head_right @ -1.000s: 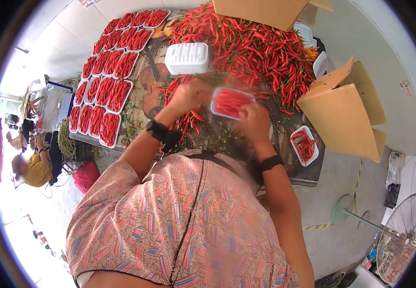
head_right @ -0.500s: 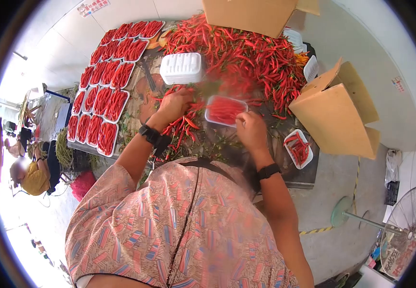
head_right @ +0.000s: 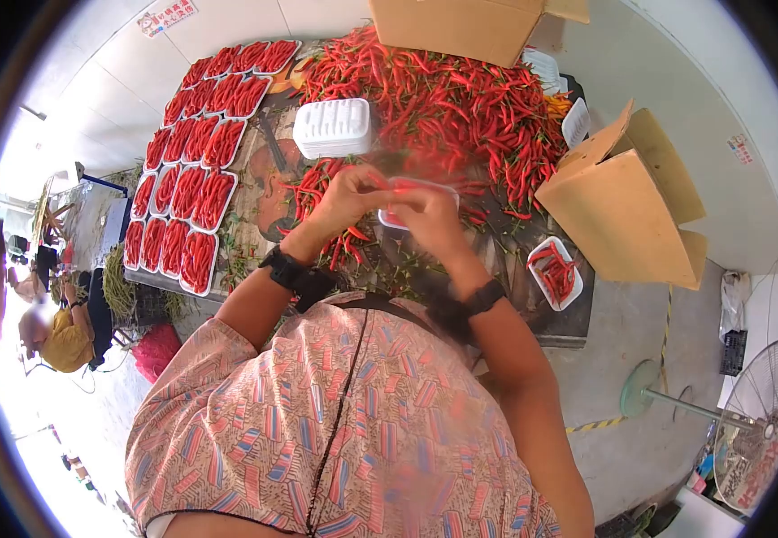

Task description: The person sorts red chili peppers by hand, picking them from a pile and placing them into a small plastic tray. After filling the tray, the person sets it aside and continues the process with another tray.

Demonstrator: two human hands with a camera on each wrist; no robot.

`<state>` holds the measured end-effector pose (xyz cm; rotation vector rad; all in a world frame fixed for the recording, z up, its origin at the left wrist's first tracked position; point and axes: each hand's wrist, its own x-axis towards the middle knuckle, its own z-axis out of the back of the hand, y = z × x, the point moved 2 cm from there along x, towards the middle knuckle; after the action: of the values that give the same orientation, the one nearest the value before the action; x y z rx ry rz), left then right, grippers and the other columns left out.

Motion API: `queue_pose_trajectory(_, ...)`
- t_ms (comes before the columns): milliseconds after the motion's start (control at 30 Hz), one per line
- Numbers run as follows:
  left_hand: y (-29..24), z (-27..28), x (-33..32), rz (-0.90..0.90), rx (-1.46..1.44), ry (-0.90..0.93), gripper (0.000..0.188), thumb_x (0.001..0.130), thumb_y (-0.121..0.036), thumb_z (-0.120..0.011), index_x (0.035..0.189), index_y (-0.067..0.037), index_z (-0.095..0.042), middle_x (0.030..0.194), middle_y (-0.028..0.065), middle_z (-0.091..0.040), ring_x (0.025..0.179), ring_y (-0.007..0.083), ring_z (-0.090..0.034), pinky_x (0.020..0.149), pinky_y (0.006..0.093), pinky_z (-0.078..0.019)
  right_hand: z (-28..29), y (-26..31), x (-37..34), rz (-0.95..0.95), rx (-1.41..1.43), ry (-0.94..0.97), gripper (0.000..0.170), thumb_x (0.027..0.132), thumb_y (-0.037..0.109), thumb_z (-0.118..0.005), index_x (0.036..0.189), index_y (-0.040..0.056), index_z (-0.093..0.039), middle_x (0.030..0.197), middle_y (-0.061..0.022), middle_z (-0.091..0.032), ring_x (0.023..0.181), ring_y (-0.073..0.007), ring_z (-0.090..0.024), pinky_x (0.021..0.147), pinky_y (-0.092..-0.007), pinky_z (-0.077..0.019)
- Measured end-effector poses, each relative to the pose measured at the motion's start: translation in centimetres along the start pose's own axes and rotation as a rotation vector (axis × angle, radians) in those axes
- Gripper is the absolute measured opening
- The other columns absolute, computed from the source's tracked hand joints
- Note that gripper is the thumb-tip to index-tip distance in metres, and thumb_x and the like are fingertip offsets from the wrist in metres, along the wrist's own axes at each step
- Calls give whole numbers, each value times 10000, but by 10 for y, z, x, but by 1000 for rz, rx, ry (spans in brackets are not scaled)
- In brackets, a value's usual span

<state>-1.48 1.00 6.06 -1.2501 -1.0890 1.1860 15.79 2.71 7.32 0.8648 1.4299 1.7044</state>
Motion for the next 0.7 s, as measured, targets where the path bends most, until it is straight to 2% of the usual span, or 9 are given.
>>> queue_pose_trajectory(300,-3,-8,-2,-26,-23,-24,102,834,-67,-695,907,-31,-632,784,26,-656,723,76,-602,625,213,-463,0,-4,-4,-88,67,-57,146,834,42,-663,955,-38,-669,841,-35,-676,725,-59,-576,649,-212,-461)
queue_pose_trajectory(400,-1,-6,-2,9,-96,11,106,843,-94,-690,912,-33,-637,770,20,-651,685,64,-582,608,204,-448,1,-4,-4,-5,-63,-83,141,820,34,-663,949,-22,-676,830,-29,-684,728,-64,-585,659,-231,-469)
queue_pose_trajectory(467,11,-2,0,212,-282,51,118,847,-118,-687,917,-33,-642,760,9,-640,649,54,-555,588,198,-428,2,2,-5,231,-195,-43,123,795,29,-665,912,2,-691,814,-42,-696,727,-84,-609,669,-253,-480)
queue_pose_trajectory(500,12,-1,1,213,-284,51,118,847,-118,-687,917,-33,-642,760,9,-640,649,54,-555,588,198,-428,3,4,-7,229,-196,-42,123,795,29,-665,912,2,-691,814,-42,-696,727,-84,-609,669,-253,-480)
queue_pose_trajectory(567,14,2,0,227,-480,29,140,846,-136,-690,922,-29,-640,761,-1,-633,629,47,-536,576,193,-417,0,2,-13,102,-343,313,86,779,54,-667,848,10,-693,792,-78,-693,716,-137,-638,676,-271,-490)
queue_pose_trajectory(600,7,3,-1,229,-480,29,140,846,-136,-690,922,-29,-640,761,-1,-633,629,47,-536,576,193,-417,1,0,-16,217,-449,464,211,805,240,-620,838,47,-696,765,-152,-655,682,-263,-638,636,-363,-483)
queue_pose_trajectory(633,-6,5,-3,200,-309,-4,132,844,-133,-689,902,-25,-640,757,-5,-629,633,57,-542,579,205,-423,4,-2,-18,213,-447,464,211,805,240,-620,838,47,-696,765,-152,-655,682,-263,-638,636,-363,-483)
queue_pose_trajectory(667,-12,6,-5,170,-139,-35,126,842,-131,-689,882,-22,-640,752,-8,-625,637,66,-548,582,216,-429,6,-7,-19,90,-589,553,231,806,261,-615,838,47,-696,777,-156,-656,686,-277,-633,644,-365,-486)
queue_pose_trajectory(700,-8,9,-6,173,-140,-34,126,842,-131,-689,882,-22,-640,752,-8,-625,637,66,-548,582,216,-429,10,-12,-21,-36,-730,642,252,807,282,-610,839,48,-696,788,-160,-657,689,-291,-628,653,-368,-488)
